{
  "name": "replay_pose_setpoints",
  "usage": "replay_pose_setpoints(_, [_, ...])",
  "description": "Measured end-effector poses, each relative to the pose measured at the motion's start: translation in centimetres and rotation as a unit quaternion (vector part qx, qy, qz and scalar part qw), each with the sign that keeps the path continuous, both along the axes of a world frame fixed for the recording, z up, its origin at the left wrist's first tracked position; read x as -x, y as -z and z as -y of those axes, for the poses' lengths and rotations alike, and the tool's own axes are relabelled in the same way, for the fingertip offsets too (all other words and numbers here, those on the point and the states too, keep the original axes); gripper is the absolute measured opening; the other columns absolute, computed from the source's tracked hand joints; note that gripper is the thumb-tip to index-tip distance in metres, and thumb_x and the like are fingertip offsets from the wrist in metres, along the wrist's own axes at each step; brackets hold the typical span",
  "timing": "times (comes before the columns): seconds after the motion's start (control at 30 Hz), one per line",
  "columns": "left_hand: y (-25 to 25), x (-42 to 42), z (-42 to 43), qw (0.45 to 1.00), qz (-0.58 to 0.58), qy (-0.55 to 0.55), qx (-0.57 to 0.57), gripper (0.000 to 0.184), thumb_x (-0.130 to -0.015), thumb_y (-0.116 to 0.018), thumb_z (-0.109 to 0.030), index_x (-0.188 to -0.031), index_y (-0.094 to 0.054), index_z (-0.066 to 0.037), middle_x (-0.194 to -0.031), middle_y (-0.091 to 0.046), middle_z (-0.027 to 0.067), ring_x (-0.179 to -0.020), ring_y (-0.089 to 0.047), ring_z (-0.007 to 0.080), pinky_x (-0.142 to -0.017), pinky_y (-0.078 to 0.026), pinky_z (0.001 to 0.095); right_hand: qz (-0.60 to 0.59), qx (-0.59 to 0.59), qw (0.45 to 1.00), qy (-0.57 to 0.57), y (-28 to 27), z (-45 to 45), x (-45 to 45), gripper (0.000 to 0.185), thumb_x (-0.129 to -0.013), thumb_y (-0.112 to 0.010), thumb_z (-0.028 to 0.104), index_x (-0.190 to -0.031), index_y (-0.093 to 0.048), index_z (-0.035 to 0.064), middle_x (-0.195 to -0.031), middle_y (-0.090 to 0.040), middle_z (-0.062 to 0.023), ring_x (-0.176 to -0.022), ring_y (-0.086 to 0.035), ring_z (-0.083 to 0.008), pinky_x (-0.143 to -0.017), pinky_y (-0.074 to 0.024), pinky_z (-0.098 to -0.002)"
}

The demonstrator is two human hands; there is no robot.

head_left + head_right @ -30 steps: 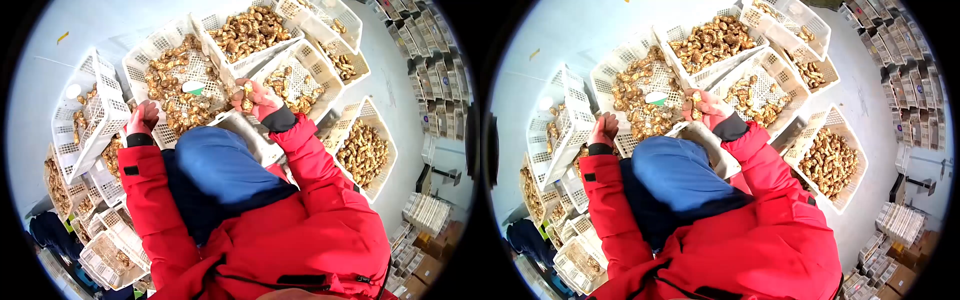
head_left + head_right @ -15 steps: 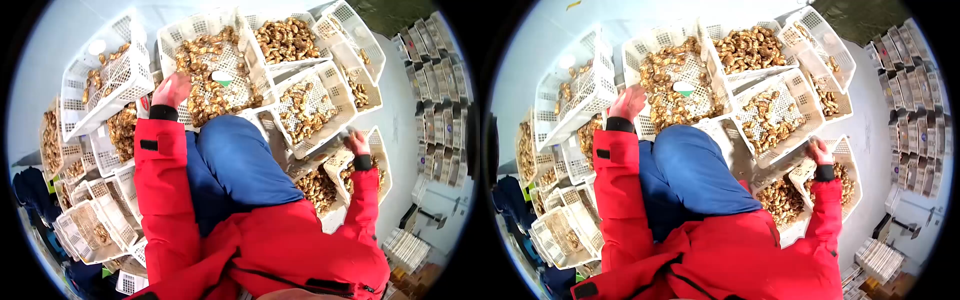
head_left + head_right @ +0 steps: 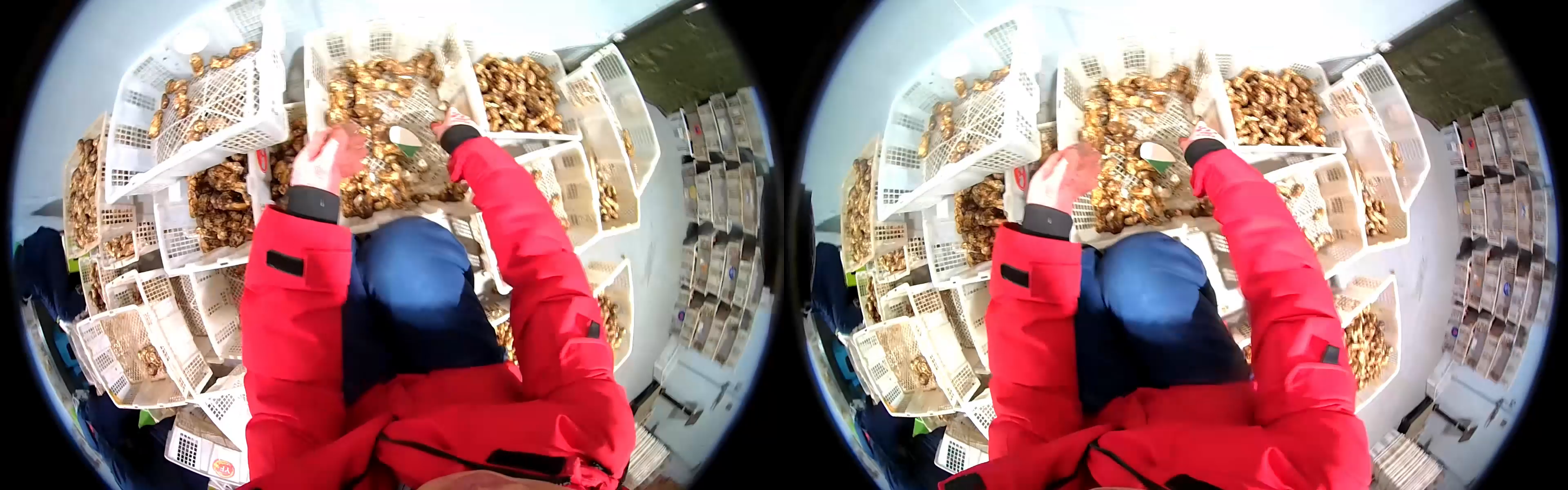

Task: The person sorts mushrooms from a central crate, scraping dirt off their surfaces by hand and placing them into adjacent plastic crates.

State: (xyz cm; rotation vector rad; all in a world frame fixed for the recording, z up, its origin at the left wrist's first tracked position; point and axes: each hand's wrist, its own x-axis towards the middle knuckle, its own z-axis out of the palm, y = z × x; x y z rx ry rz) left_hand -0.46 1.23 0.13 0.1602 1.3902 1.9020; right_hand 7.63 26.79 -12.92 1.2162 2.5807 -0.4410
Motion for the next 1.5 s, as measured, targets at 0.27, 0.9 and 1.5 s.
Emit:
replay_pose_setpoints(0.27, [-0.9,0.4,-1.3,0.999,-0.001,0.007,0.043,0.029,-0.086,-0.049,-0.016,-0.110,-0.047,0.000,-0.092,-0.059,0.0125,-0.074,-0.059,0.0164,-0.057,-0.044,0.0231,-0.026,-0.040,0.999,-0.012,5.6,0.5,2.3,0.033,-0.082,-0.049,0.022,-0.109,-0.052,0.0026,-0.102,-0.059,-0.0098,-0.093,-0.057,-0.0193,-0.076,-0.0481,-0.0335])
replay_pose_setpoints(0.9, [1.9,0.7,-0.7,0.999,-0.011,0.026,0.035,0.031,-0.084,-0.052,-0.020,-0.108,-0.048,-0.001,-0.092,-0.059,0.0111,-0.073,-0.060,0.0207,-0.055,-0.047,0.0265,-0.549,0.585,0.597,0.011,-14.8,6.2,-7.3,0.035,-0.079,-0.048,0.003,-0.112,-0.045,-0.0057,-0.093,-0.059,-0.0117,-0.082,-0.056,-0.0159,-0.078,-0.0412,-0.0262])
replay_pose_setpoints(1.5, [0.0,0.2,-0.4,0.996,-0.044,0.063,0.044,0.043,-0.085,-0.052,-0.028,-0.116,-0.042,0.001,-0.104,-0.056,0.0137,-0.084,-0.058,0.0205,-0.065,-0.047,0.0268,-0.205,0.071,0.958,0.186,-11.9,0.2,-40.0,0.033,-0.078,-0.056,0.017,-0.110,-0.054,0.0085,-0.104,-0.058,-0.0125,-0.095,-0.057,-0.0221,-0.082,-0.0432,-0.0278])
